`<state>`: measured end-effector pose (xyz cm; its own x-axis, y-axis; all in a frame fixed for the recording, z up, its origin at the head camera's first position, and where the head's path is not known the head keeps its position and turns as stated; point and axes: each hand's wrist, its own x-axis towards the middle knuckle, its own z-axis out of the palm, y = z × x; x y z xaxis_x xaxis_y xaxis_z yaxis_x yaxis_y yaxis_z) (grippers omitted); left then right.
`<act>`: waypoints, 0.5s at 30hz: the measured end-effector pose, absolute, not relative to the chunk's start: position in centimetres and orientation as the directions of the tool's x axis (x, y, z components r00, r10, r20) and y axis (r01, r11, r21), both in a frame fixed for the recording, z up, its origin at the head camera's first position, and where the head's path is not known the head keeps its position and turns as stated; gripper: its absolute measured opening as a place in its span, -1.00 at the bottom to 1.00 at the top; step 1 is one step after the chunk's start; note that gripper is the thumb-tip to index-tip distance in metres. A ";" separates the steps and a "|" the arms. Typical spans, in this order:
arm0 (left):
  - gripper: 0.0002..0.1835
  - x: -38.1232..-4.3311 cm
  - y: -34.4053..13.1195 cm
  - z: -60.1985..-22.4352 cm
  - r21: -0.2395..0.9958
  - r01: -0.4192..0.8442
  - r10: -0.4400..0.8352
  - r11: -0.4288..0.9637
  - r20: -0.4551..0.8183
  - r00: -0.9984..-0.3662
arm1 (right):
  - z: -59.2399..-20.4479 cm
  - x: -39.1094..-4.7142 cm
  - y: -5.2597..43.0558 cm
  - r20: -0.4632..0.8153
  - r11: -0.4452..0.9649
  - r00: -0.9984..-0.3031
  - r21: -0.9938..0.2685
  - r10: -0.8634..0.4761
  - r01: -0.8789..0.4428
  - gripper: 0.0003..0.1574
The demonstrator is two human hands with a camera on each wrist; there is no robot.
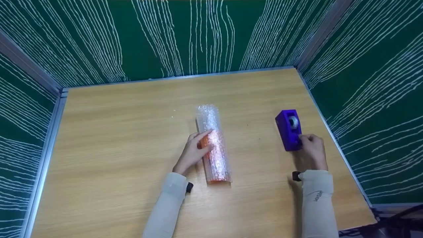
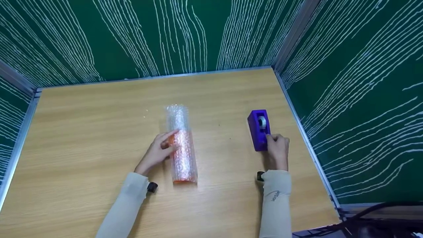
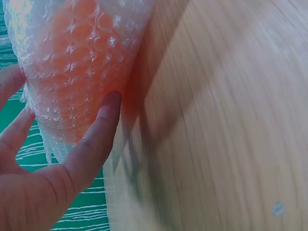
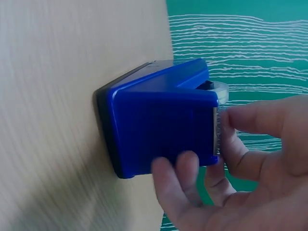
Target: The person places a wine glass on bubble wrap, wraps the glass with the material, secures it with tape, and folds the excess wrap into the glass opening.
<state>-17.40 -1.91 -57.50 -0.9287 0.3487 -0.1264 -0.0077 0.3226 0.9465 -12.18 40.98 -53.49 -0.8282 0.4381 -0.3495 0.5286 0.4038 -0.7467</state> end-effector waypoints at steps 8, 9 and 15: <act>-0.36 -17.2 -1.7 -57.5 0.947 -0.023 0.353 0.320 -0.142 -0.925 | -53.1 -11.0 41.3 -0.507 0.135 -0.758 -0.788 0.410 0.600 -0.37; -0.36 -17.2 -1.8 -57.5 0.947 -0.029 0.353 0.319 -0.148 -0.924 | -52.9 -10.8 41.3 -0.508 0.121 -0.758 -0.793 0.410 0.597 -0.37; -0.37 -17.1 -1.7 -57.3 0.951 -0.031 0.345 0.307 -0.142 -0.928 | -53.1 -10.0 40.8 -0.473 0.016 -0.771 -0.848 0.426 0.530 -0.46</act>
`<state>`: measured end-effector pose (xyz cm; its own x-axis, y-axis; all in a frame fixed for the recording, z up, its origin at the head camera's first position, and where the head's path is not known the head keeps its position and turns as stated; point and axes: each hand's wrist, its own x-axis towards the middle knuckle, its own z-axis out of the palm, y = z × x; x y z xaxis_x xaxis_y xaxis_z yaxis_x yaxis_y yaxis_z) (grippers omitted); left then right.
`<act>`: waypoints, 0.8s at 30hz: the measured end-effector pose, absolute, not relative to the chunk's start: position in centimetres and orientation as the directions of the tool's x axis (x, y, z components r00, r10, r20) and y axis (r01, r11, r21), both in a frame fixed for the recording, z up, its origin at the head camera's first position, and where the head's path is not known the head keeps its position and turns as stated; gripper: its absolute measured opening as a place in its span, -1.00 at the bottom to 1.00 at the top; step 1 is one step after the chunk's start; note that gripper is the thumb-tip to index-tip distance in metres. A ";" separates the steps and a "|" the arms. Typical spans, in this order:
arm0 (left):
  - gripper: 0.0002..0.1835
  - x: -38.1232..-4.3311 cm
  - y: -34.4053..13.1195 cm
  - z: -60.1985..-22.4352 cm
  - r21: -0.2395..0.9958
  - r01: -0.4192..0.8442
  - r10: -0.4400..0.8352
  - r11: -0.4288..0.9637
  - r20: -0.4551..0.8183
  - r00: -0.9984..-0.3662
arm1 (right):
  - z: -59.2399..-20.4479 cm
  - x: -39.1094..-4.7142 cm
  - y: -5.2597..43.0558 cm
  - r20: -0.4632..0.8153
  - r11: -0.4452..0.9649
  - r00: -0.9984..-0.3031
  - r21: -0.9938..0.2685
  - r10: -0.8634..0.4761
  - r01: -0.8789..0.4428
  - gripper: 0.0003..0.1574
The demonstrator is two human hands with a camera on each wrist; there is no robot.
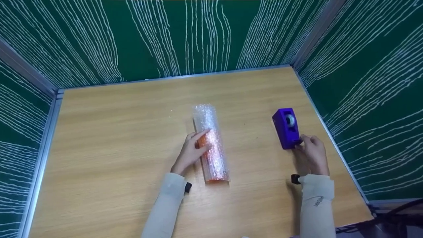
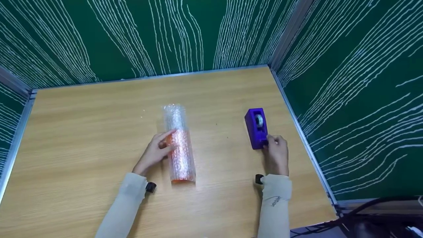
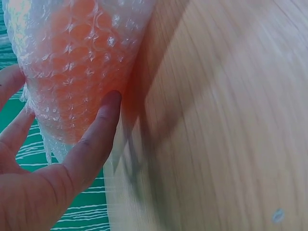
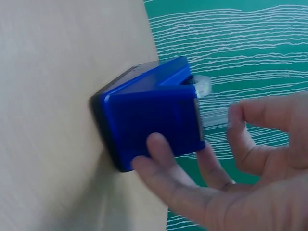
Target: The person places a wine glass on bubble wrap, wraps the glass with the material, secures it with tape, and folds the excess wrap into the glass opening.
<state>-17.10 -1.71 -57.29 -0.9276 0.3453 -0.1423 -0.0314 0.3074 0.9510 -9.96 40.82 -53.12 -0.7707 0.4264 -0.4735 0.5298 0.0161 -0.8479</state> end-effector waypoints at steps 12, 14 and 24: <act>-0.37 -17.2 -1.7 -57.6 0.949 0.068 0.348 0.308 -0.046 -0.936 | -56.3 -8.6 40.4 -0.489 -0.258 -0.686 -0.871 0.539 0.419 -0.75; -0.37 -17.2 -1.7 -57.6 0.951 0.054 0.346 0.305 -0.058 -0.936 | -56.8 -8.8 40.2 -0.523 -0.334 -0.654 -0.852 0.546 0.403 -0.76; -0.37 -17.3 -1.5 -57.4 0.959 0.010 0.340 0.282 -0.090 -0.936 | -58.5 -8.7 39.6 -0.557 -0.398 -0.625 -0.830 0.547 0.392 -0.71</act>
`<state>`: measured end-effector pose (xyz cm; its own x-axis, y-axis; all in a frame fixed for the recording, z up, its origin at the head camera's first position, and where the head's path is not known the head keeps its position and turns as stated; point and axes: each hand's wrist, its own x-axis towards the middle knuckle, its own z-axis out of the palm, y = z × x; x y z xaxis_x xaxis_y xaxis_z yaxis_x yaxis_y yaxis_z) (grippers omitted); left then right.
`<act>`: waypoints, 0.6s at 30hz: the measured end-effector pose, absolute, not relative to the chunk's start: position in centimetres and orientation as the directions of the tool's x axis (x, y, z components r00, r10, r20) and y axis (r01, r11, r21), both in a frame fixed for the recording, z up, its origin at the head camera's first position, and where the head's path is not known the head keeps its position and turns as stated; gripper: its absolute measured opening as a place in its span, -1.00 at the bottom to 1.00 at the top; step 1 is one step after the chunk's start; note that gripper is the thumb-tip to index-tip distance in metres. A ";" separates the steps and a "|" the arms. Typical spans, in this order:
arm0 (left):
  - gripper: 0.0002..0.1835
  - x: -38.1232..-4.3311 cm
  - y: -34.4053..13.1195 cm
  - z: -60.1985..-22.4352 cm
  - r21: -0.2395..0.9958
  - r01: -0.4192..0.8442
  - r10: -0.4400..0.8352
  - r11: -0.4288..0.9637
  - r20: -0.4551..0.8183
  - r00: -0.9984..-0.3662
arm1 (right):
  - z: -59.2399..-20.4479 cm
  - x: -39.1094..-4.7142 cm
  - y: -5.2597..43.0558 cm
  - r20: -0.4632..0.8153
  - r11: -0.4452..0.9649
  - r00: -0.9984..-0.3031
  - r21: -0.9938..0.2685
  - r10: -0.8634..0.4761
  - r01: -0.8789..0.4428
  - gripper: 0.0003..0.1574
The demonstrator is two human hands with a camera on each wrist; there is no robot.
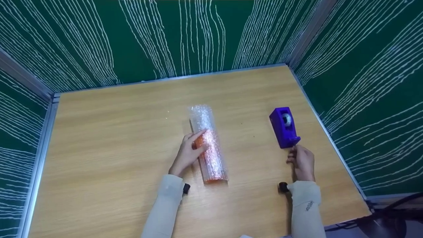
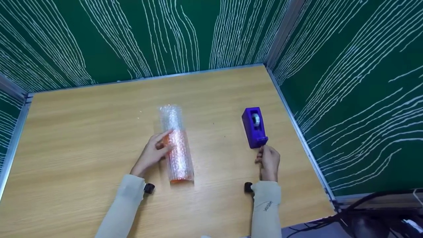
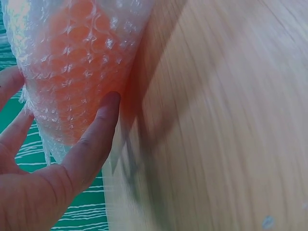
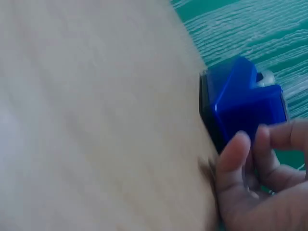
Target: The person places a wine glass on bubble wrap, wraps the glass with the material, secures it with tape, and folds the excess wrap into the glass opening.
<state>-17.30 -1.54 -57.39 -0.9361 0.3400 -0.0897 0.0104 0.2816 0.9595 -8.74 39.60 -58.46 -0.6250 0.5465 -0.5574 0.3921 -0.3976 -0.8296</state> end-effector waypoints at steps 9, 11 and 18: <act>-0.36 -17.2 -1.7 -57.5 0.957 0.007 0.343 0.289 -0.097 -0.934 | -58.5 -7.5 36.9 -0.369 -0.190 -0.792 -0.929 0.486 0.317 -0.54; -0.36 -17.2 -1.7 -57.4 0.957 0.005 0.341 0.290 -0.099 -0.935 | -58.1 -7.6 36.2 -0.313 -0.112 -0.834 -0.949 0.454 0.295 -0.51; -0.35 -17.2 -1.6 -57.3 0.954 0.016 0.343 0.300 -0.092 -0.935 | -57.1 -9.8 32.9 -0.021 0.121 -0.970 -0.991 0.242 0.052 -0.70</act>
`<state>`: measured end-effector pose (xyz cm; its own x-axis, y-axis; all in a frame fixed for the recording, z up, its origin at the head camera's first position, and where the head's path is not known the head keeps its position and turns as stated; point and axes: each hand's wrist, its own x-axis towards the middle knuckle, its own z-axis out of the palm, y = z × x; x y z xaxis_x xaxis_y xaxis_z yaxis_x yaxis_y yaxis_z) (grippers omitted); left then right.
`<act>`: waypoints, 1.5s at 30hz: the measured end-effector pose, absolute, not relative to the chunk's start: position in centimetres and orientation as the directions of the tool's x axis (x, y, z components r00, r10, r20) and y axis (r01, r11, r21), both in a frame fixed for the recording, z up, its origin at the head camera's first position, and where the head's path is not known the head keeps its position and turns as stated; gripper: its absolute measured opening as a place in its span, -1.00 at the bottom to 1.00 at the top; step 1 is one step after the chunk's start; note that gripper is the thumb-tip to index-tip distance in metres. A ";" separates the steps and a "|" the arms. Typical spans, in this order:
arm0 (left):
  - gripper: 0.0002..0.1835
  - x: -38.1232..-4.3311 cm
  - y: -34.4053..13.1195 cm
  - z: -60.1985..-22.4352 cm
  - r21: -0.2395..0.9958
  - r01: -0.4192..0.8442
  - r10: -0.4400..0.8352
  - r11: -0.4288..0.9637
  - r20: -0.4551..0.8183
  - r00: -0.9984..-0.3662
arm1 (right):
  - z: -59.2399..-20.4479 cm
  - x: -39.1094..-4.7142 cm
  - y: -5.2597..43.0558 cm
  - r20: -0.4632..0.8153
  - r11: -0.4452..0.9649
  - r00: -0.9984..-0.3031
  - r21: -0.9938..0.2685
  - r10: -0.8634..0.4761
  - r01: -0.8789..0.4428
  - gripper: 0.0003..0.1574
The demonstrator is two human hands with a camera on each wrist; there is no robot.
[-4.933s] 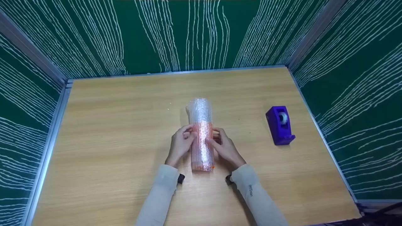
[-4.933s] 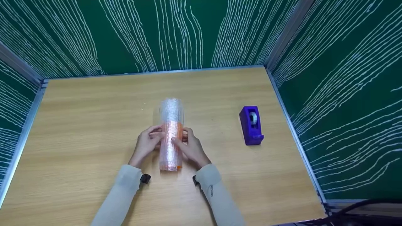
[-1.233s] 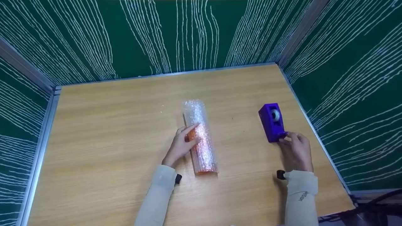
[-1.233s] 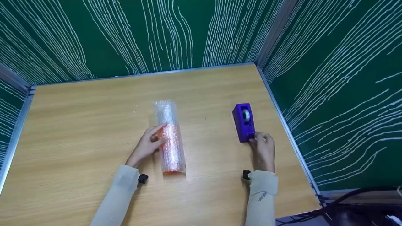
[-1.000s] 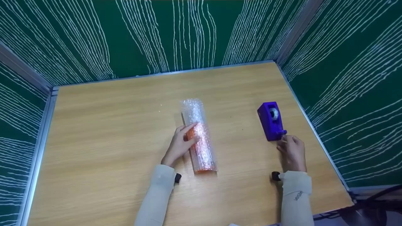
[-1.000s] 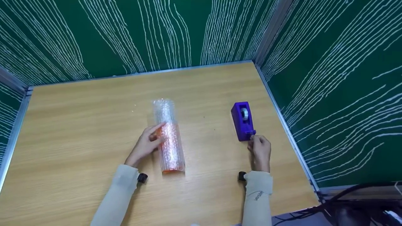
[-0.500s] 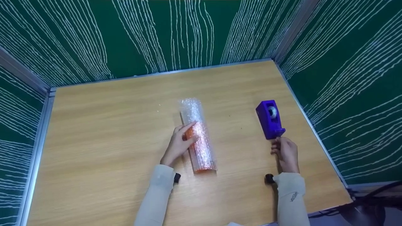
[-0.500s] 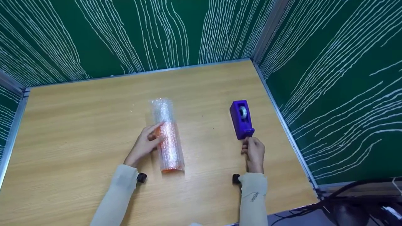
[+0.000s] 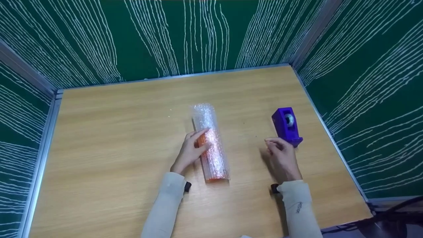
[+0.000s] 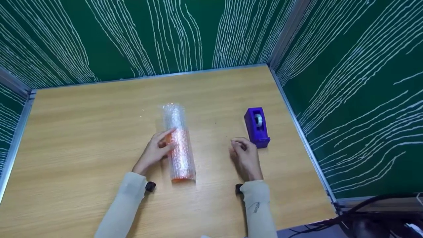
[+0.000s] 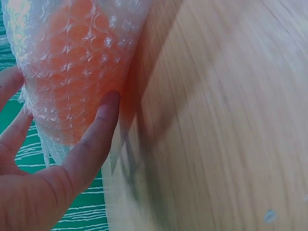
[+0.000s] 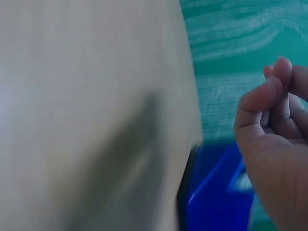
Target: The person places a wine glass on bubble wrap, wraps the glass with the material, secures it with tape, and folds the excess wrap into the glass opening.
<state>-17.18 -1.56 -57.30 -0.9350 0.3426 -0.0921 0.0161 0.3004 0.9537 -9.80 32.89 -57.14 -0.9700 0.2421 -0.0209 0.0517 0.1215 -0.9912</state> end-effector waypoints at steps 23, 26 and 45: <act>-0.36 -17.5 -1.1 -57.3 0.931 0.070 0.341 0.359 -0.061 -0.938 | -52.2 -19.9 20.4 0.021 0.392 -0.770 -0.851 -0.638 -0.348 -0.70; -0.34 -17.5 -1.0 -57.3 0.930 0.081 0.341 0.359 -0.050 -0.939 | -52.2 -20.8 19.5 -0.005 0.388 -0.734 -0.851 -0.679 -0.353 -0.73; -0.36 -17.6 -1.1 -57.5 0.923 0.067 0.346 0.379 -0.074 -0.935 | -52.1 -21.0 18.4 -0.205 0.758 -0.923 -0.640 -0.327 -0.126 -0.39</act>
